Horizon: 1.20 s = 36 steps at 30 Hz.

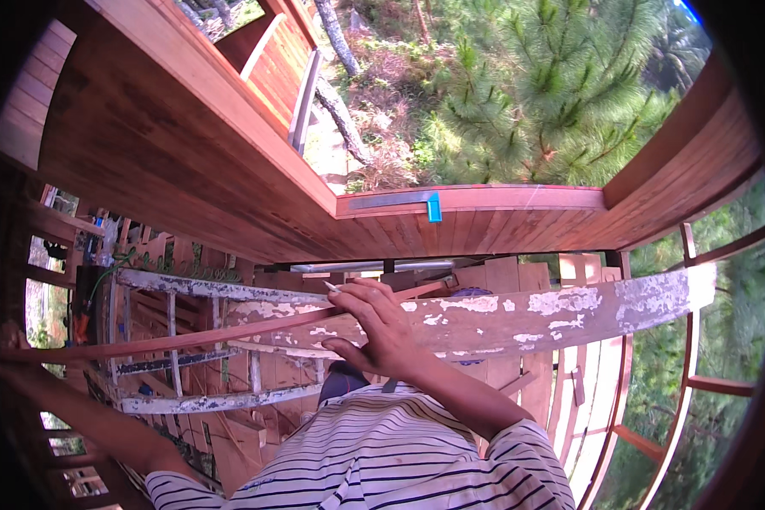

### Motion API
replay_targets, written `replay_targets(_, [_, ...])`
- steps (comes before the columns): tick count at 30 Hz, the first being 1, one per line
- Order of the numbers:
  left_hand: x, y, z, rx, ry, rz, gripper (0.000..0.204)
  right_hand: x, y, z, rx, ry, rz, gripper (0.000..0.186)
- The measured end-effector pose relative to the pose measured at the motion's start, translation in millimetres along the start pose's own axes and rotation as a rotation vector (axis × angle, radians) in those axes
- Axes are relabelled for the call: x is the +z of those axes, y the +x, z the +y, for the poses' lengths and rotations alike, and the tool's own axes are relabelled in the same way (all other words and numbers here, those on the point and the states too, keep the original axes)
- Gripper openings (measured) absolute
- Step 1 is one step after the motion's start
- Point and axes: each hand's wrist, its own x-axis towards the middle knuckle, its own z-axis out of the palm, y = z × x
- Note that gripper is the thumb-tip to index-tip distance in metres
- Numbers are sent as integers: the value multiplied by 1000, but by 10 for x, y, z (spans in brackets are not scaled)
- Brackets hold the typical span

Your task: The person uses a hand saw to cut a wooden plank, measures and marks it with a square and pencil, then fits the plank into a wall opening. They secure the plank using a pneumatic nail gun. The work occurs inside a partially built wooden structure with open window frames and visible trees outside.

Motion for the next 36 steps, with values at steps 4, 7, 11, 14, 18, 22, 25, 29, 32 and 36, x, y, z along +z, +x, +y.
replay_targets(4, [1145,-1719,-962,-58,-41,422,45,-374,-74,207,-32,-396,39,85])
replay_targets(7, [1203,-2708,-1325,-272,-224,510,49,-701,-295,617,97,-460,19,91])
replay_targets(11, [1305,-3811,-1531,-590,-166,757,55,-1343,-316,1134,251,-480,-193,90])
replay_targets(14, [1518,-4018,-1488,-701,-92,981,57,-1762,-288,1498,285,-453,-338,89])
replay_targets(18, [615,-4374,-1588,-783,-195,995,49,-2116,-340,2086,336,-482,-436,83])
replay_targets(22, [763,-4918,-1897,-1137,-136,1094,64,-2191,-374,2590,391,-632,-543,82])
replay_targets(25, [562,-5582,-2319,-1278,-281,1008,74,-2058,-474,2946,389,-703,-536,85])
replay_targets(29, [730,-6057,-2742,-1496,-334,1088,70,-1772,-786,3253,421,-845,-411,83])
replay_targets(32, [921,-6282,-2967,-1568,-257,1145,60,-1378,-1001,3179,511,-786,-276,74])
replay_targets(36, [914,-6716,-3270,-1618,-255,1208,63,-897,-1247,3036,489,-639,-170,43])
